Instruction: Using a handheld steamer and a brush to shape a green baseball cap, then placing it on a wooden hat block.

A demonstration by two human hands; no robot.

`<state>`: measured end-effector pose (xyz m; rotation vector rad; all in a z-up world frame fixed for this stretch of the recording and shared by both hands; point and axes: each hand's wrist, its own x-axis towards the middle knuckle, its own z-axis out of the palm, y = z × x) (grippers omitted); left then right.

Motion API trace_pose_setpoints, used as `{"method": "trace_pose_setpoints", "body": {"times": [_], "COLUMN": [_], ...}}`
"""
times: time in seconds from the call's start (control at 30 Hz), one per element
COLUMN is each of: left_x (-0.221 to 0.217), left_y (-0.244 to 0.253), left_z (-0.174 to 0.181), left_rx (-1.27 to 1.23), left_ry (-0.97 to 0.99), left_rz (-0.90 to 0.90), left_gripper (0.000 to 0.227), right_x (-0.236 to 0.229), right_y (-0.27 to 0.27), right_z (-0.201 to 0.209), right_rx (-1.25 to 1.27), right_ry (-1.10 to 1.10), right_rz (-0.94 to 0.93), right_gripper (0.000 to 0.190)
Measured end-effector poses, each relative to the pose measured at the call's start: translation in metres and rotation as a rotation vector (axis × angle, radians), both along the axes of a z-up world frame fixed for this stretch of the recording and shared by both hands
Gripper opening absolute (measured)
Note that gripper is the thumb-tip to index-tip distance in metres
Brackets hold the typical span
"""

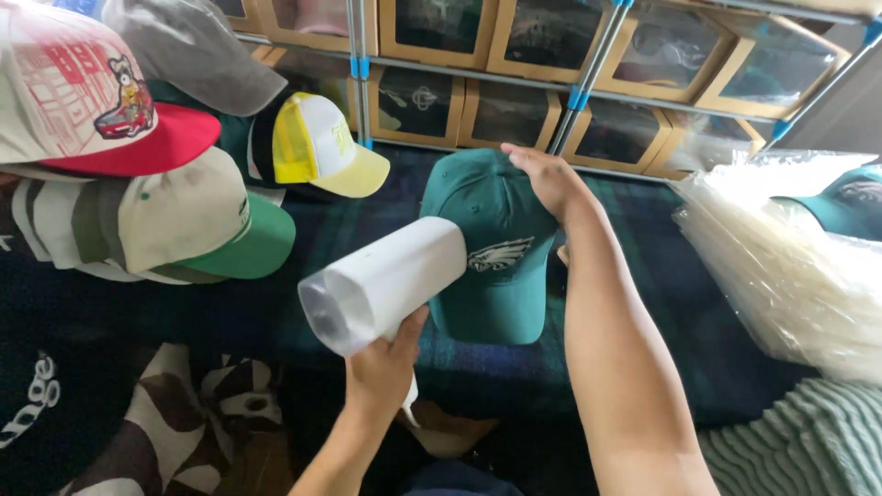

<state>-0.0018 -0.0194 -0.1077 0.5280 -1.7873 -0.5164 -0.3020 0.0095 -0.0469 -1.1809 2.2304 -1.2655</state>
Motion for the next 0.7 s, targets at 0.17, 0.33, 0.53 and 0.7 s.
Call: {"method": "trace_pose_setpoints", "body": {"times": [0.17, 0.33, 0.53, 0.7], "left_x": [0.004, -0.007, -0.008, -0.016], "left_y": [-0.001, -0.015, -0.019, -0.062], "left_z": [-0.018, -0.012, -0.016, 0.011], "left_rx": [0.266, 0.464, 0.781, 1.094], "left_ry": [0.010, 0.032, 0.050, 0.057], "left_rz": [-0.013, -0.064, -0.116, -0.210], "left_gripper": [0.034, 0.037, 0.043, 0.053], "right_x": [-0.006, -0.009, -0.005, -0.013], "right_y": [0.003, -0.001, 0.001, -0.004], "right_z": [-0.005, -0.004, -0.002, -0.004], "right_rx": [0.011, 0.031, -0.030, -0.003], "right_ry": [0.089, 0.045, 0.066, 0.038], "right_rz": [0.005, -0.014, 0.003, -0.017], "right_gripper": [0.040, 0.040, 0.043, 0.043]}}
